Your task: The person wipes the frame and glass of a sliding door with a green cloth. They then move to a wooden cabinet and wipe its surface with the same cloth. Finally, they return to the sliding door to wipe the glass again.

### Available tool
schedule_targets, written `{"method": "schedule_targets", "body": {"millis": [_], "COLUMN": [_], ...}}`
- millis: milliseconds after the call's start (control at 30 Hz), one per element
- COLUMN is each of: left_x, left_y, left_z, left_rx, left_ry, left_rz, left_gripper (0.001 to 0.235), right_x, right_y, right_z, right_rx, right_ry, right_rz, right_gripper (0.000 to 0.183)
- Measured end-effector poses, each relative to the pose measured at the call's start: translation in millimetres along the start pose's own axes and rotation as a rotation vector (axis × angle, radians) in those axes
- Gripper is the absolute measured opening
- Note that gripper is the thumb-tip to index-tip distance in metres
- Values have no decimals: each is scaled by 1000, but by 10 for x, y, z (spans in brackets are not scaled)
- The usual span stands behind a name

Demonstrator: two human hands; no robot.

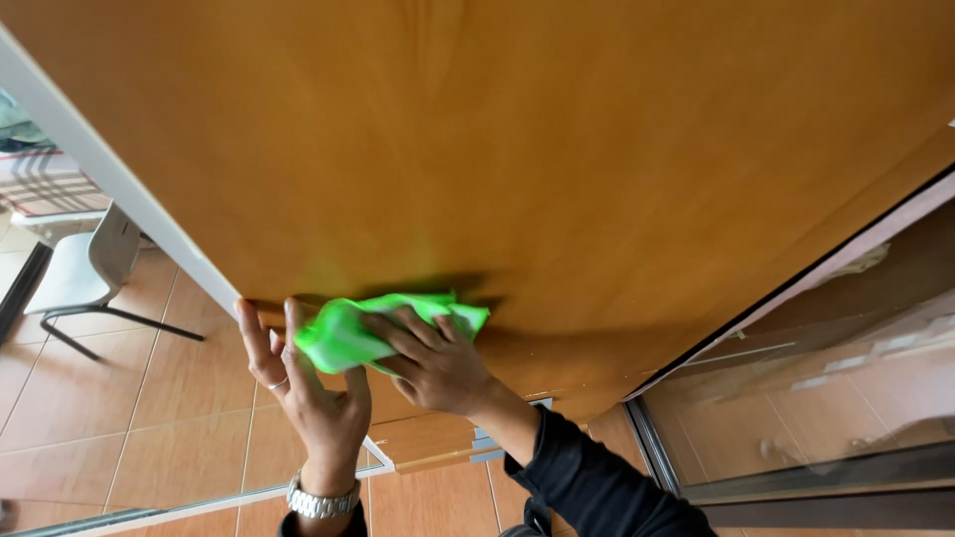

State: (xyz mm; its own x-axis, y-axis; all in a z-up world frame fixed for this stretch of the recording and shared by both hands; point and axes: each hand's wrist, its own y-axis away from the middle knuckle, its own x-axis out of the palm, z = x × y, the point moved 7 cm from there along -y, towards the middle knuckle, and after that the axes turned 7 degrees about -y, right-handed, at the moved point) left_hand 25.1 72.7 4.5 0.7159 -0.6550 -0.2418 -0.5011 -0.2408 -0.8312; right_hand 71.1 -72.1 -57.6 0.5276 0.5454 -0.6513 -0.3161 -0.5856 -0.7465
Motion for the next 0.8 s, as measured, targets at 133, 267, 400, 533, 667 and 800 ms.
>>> {"method": "schedule_targets", "body": {"millis": [133, 267, 400, 533, 667, 800], "left_x": [-16, -3, 61, 147, 258, 515], "left_y": [6, 130, 178, 129, 211, 151], "left_z": [21, -32, -136, -266, -403, -698], "left_rx": [-17, -71, -91, -93, -181, -5], "left_ry": [15, 33, 5, -2, -29, -102], "left_rz": [85, 48, 58, 19, -8, -4], "left_gripper": [57, 54, 59, 56, 60, 49], "right_x": [-94, -742, -1557, -1459, -805, -1147], "right_y": [1089, 2518, 2597, 2122, 2249, 2605], "right_z": [-676, -1837, -2250, -1878, -1367, -1866], "right_rx": [266, 977, 1234, 1111, 671, 740], "right_ry": [76, 171, 141, 7, 119, 82], "right_rz": [-207, -647, -1054, -912, -348, -352], "right_gripper": [30, 68, 67, 67, 65, 67]}}
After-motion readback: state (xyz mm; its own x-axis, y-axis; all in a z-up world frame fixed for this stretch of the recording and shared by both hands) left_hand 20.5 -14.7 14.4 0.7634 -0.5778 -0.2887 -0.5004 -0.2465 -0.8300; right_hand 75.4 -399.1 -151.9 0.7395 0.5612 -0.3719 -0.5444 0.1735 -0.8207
